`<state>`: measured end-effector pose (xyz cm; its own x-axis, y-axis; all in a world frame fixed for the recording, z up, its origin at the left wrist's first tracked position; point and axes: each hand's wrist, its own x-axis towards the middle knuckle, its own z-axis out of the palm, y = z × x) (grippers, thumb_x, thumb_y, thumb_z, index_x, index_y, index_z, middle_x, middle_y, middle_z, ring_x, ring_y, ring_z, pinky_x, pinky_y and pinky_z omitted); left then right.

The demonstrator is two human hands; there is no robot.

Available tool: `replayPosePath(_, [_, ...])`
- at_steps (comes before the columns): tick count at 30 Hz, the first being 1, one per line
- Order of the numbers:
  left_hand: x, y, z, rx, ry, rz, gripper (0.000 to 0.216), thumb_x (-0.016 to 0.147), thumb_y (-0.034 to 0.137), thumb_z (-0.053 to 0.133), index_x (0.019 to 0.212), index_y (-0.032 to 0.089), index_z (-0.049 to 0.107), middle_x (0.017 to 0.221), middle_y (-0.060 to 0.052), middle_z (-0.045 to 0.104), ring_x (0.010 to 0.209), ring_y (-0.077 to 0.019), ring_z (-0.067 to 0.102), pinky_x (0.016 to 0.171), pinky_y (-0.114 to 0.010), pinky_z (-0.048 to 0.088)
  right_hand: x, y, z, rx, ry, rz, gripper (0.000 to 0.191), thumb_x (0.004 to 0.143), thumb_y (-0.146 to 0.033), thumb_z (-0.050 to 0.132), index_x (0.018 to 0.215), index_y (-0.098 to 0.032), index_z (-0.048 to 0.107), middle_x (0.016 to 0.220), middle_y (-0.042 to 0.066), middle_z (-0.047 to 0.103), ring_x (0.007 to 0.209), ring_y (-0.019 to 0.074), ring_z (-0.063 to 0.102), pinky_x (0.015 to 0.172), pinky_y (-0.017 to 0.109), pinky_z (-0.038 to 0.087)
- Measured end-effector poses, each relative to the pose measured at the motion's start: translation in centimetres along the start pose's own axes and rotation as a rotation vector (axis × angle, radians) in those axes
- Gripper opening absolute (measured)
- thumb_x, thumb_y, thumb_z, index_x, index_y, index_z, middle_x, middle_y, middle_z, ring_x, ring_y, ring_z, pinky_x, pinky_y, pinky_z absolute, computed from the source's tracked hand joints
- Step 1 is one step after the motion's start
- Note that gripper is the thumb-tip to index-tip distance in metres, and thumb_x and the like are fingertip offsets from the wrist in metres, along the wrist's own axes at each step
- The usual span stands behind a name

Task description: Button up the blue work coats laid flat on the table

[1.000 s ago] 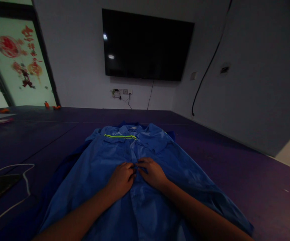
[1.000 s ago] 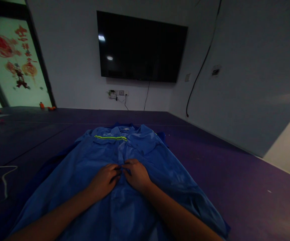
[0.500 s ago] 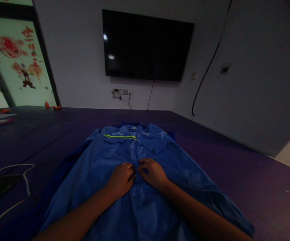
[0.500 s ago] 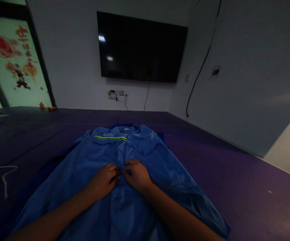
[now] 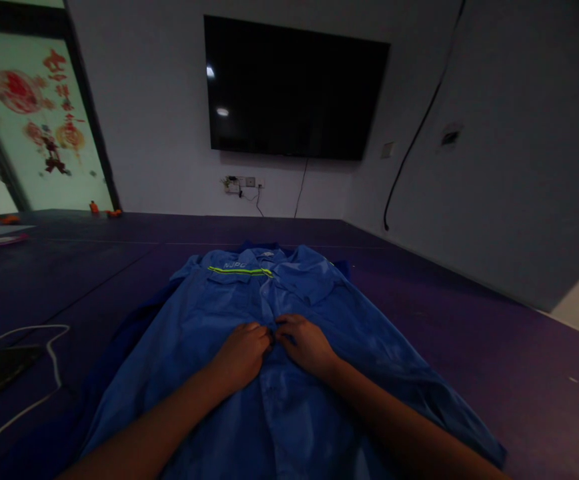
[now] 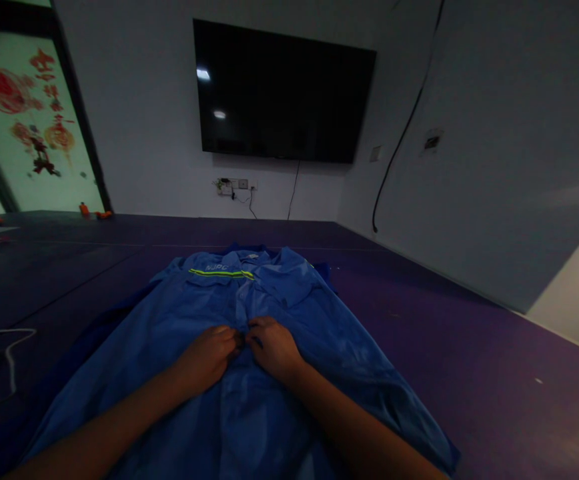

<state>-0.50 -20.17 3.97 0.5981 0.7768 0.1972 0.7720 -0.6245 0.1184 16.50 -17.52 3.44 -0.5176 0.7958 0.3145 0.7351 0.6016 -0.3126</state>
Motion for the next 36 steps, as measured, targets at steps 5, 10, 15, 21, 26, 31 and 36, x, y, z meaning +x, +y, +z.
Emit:
replayPosePath(5, [-0.03,-0.17,0.16,0.021,0.011,0.033,0.023,0.082,0.009,0.036,0.089,0.017,0.057,0.09,-0.005,0.058,0.086,-0.0177,0.05,0.077,-0.032,0.04,-0.05,-0.1,0.2,-0.013,-0.014,-0.047,0.026,0.083,-0.018,0.042,0.087,-0.023,0.067,0.114,0.003,0.059,0.103,0.0165,0.053,0.087,0.027,0.04])
replayPosePath(10, [-0.04,-0.24,0.22,-0.01,0.009,0.013,0.02,0.083,0.012,0.038,0.086,0.016,0.057,0.089,-0.006,0.059,0.086,-0.0174,0.051,0.079,-0.032,0.04,-0.03,-0.2,0.27,0.012,0.014,-0.019,0.025,0.083,-0.021,0.043,0.088,-0.025,0.068,0.111,0.001,0.06,0.102,0.0159,0.054,0.087,0.027,0.04])
replayPosePath(15, [-0.07,-0.11,0.18,-0.028,0.026,-0.011,0.018,0.083,0.015,0.04,0.083,0.016,0.058,0.088,-0.006,0.059,0.087,-0.0174,0.051,0.079,-0.031,0.041,-0.03,-0.07,0.25,-0.004,0.01,0.014,0.028,0.082,-0.023,0.044,0.1,-0.027,0.065,0.113,0.002,0.06,0.102,0.0167,0.054,0.086,0.027,0.041])
replayPosePath(21, [0.02,0.03,0.16,-0.007,0.009,0.008,0.02,0.083,0.016,0.039,0.083,0.015,0.059,0.087,-0.007,0.059,0.085,-0.0178,0.051,0.076,-0.03,0.041,0.08,0.01,0.43,-0.046,0.017,0.024,0.03,0.083,-0.022,0.042,0.103,-0.026,0.064,0.113,0.003,0.06,0.102,0.0178,0.054,0.086,0.028,0.041])
replayPosePath(26, [0.02,0.02,0.2,0.006,0.018,0.029,0.022,0.084,0.016,0.038,0.082,0.014,0.059,0.086,-0.008,0.059,0.084,-0.0177,0.051,0.076,-0.03,0.041,0.27,0.08,0.38,-0.002,0.024,0.037,0.029,0.084,-0.022,0.042,0.101,-0.027,0.065,0.111,0.002,0.061,0.102,0.0166,0.054,0.087,0.028,0.04])
replayPosePath(31, [-0.04,-0.2,0.41,-0.001,0.027,0.057,0.022,0.085,0.016,0.038,0.089,0.015,0.06,0.088,-0.006,0.06,0.085,-0.0176,0.051,0.077,-0.03,0.041,0.33,0.14,0.39,0.061,0.04,0.028,0.03,0.084,-0.02,0.041,0.1,-0.024,0.065,0.109,0.003,0.062,0.101,0.0159,0.055,0.088,0.027,0.04])
replayPosePath(36, [-0.09,-0.71,0.72,-0.028,0.048,0.08,0.022,0.085,0.016,0.038,0.093,0.018,0.059,0.089,-0.005,0.06,0.087,-0.0173,0.051,0.078,-0.03,0.041,0.33,0.25,0.58,0.08,0.043,0.023,0.028,0.083,-0.018,0.043,0.101,-0.02,0.064,0.109,0.005,0.062,0.102,0.0167,0.054,0.091,0.028,0.038])
